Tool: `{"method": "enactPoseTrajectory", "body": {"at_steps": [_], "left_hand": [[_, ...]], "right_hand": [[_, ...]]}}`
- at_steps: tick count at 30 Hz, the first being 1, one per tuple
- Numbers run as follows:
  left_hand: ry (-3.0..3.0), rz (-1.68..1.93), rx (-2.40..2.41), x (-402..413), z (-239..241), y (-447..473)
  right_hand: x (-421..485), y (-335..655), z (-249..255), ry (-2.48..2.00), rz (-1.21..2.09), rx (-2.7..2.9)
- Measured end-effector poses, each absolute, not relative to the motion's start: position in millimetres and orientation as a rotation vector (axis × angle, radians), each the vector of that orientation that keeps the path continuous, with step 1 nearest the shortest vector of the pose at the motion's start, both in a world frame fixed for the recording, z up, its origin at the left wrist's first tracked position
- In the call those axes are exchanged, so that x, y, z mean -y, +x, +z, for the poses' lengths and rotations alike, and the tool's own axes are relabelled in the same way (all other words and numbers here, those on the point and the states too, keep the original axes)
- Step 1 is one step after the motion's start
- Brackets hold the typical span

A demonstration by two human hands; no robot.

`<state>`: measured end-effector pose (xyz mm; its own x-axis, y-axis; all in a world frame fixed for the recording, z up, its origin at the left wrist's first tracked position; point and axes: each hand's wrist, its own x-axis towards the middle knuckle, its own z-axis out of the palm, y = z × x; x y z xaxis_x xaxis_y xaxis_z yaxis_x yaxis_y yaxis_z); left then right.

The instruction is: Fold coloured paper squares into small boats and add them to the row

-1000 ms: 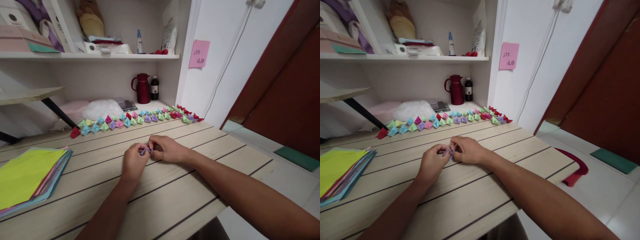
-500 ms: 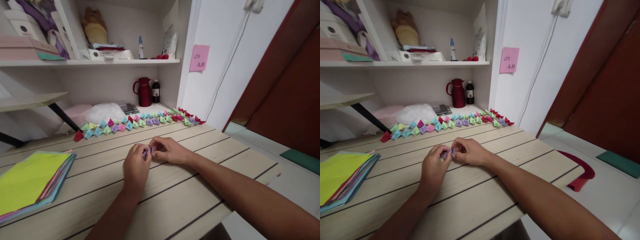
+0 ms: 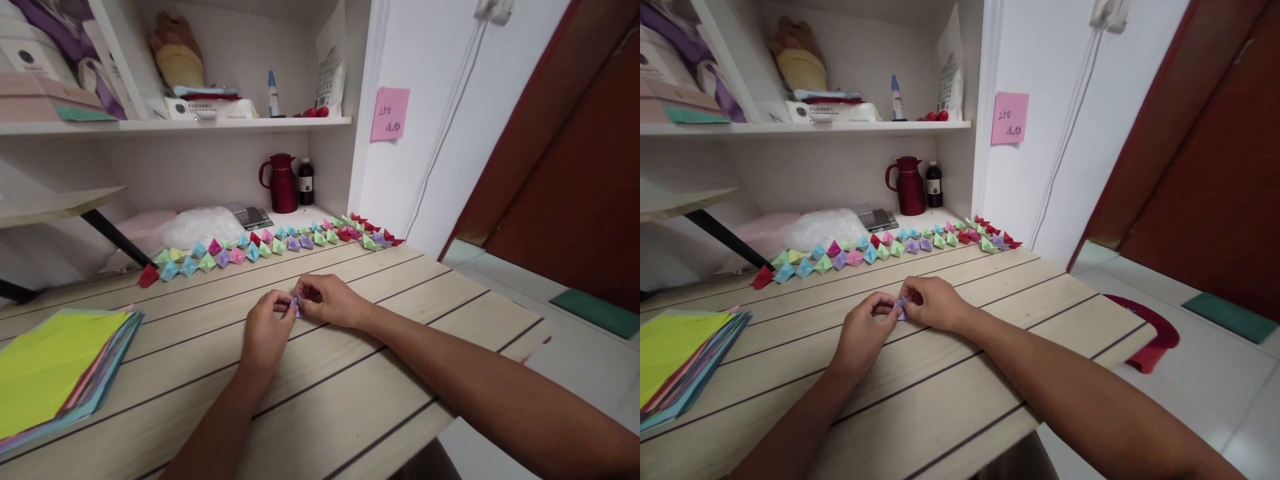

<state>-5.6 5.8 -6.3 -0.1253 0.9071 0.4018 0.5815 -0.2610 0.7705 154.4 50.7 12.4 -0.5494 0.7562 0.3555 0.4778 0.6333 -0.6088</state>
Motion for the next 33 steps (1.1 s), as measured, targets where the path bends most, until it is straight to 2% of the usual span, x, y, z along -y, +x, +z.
{"method": "enactPoseTrajectory", "body": {"at_steps": [9, 20, 33], "left_hand": [[1.813, 1.243, -1.732, -3.5, -3.6, -5.9], [1.851, 1.221, -1.718, -4.5, -6.3, -3.7], [1.991, 1.235, -1.829, -7.7, -5.7, -7.0]], "right_hand": [[-47.3, 149.7, 12.6, -0.711, 0.632, 2.283], [-48.6, 146.4, 8.7, -0.764, 0.608, 2.261], [-48.7, 148.6, 8.1, -0.774, 0.771, 2.208]]}}
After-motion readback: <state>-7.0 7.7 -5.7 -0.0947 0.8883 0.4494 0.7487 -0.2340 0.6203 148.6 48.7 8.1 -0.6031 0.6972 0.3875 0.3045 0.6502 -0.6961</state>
